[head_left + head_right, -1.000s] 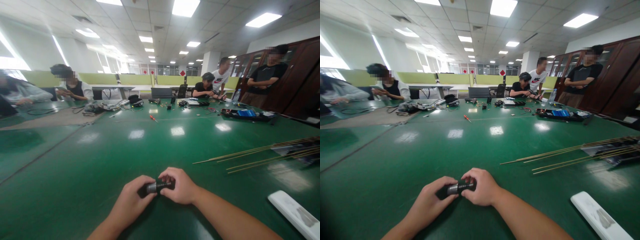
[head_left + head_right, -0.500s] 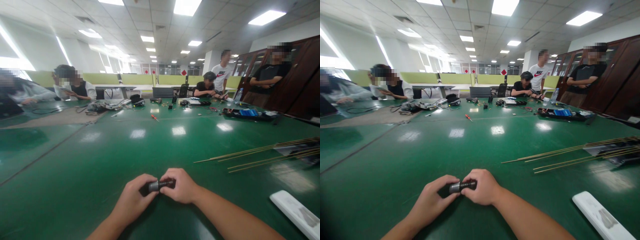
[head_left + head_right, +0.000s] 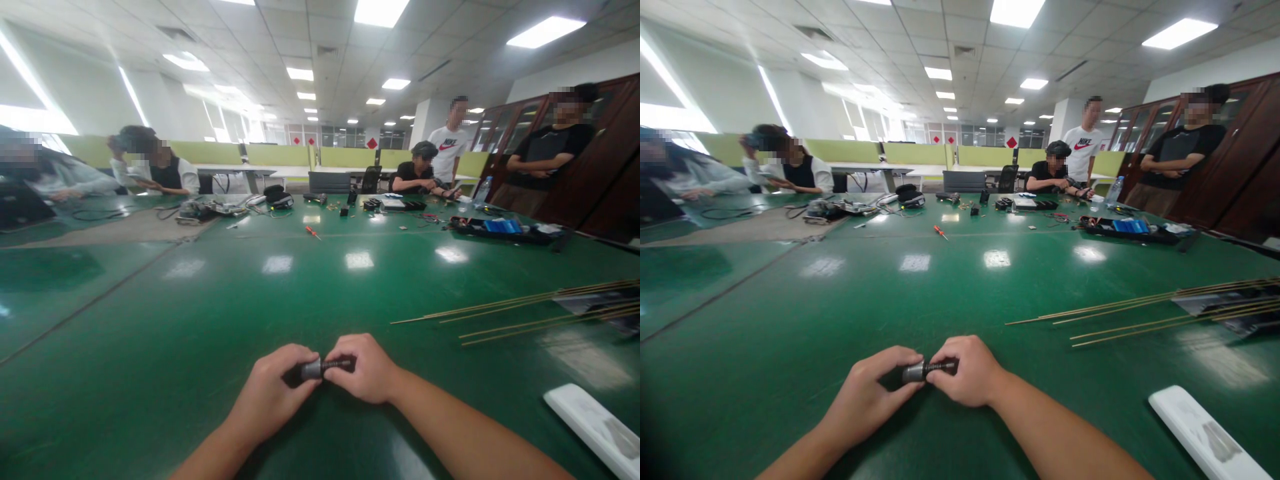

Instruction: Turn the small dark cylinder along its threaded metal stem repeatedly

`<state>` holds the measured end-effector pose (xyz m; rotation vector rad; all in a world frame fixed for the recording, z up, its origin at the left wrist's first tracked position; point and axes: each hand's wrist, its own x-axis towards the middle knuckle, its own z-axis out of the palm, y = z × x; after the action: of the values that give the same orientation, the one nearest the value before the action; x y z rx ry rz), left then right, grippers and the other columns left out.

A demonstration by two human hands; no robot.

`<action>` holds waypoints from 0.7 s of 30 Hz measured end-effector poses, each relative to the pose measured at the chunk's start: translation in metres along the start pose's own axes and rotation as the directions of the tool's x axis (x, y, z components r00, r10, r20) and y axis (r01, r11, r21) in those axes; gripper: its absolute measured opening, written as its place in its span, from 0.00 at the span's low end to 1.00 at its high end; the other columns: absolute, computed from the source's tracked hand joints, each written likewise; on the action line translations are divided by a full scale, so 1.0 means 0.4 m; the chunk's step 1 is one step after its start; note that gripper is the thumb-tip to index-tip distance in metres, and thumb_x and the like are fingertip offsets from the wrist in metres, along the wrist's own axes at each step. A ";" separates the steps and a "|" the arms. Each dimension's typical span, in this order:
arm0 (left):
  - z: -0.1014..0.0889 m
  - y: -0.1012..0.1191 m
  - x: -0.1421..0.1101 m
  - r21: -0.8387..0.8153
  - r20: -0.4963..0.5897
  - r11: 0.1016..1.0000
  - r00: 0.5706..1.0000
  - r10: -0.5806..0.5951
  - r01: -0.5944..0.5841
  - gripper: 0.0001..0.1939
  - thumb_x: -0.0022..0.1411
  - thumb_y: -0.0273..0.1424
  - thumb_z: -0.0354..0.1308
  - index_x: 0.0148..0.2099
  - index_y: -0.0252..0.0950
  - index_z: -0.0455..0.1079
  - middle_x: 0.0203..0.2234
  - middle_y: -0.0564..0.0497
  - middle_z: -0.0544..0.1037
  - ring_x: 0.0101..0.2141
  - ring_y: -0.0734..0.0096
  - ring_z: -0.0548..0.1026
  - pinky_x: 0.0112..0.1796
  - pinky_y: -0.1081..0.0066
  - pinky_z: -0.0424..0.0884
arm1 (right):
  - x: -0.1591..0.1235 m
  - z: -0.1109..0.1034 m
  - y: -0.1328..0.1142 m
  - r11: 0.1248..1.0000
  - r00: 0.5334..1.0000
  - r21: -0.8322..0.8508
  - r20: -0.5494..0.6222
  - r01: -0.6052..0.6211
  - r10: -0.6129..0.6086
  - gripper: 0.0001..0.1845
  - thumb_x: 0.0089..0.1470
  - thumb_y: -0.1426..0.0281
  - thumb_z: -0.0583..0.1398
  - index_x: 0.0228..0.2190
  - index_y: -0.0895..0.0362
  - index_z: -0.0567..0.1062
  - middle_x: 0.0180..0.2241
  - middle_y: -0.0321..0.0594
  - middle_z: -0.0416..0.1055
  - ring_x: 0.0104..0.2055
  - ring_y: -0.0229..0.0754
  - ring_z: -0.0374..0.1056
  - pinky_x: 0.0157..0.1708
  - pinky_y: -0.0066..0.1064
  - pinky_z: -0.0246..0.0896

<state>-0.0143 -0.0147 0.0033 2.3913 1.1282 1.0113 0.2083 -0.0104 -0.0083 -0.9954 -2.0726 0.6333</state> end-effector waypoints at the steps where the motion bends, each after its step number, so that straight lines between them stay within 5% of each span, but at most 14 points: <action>1: -0.001 0.002 0.000 0.000 -0.001 1.000 1.000 0.005 -0.005 0.08 0.57 0.29 0.64 0.41 0.40 0.76 0.36 0.51 0.82 0.37 0.68 0.80 0.40 0.72 0.76 | 0.000 0.000 0.000 1.000 1.000 0.002 0.002 0.000 0.000 0.06 0.52 0.68 0.66 0.32 0.55 0.83 0.29 0.37 0.77 0.30 0.39 0.71 0.33 0.28 0.61; 21: -0.009 0.006 0.001 0.014 -0.025 0.999 0.999 0.048 -0.047 0.08 0.57 0.29 0.64 0.42 0.39 0.77 0.36 0.50 0.82 0.37 0.67 0.81 0.40 0.71 0.77 | 0.000 -0.002 -0.002 0.999 1.000 0.037 -0.008 0.002 -0.001 0.05 0.52 0.68 0.66 0.32 0.55 0.82 0.28 0.37 0.76 0.30 0.39 0.70 0.32 0.27 0.61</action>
<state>-0.0153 -0.0159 0.0072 2.4330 1.0945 1.0550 0.2086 -0.0108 -0.0072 -0.9741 -2.0477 0.6634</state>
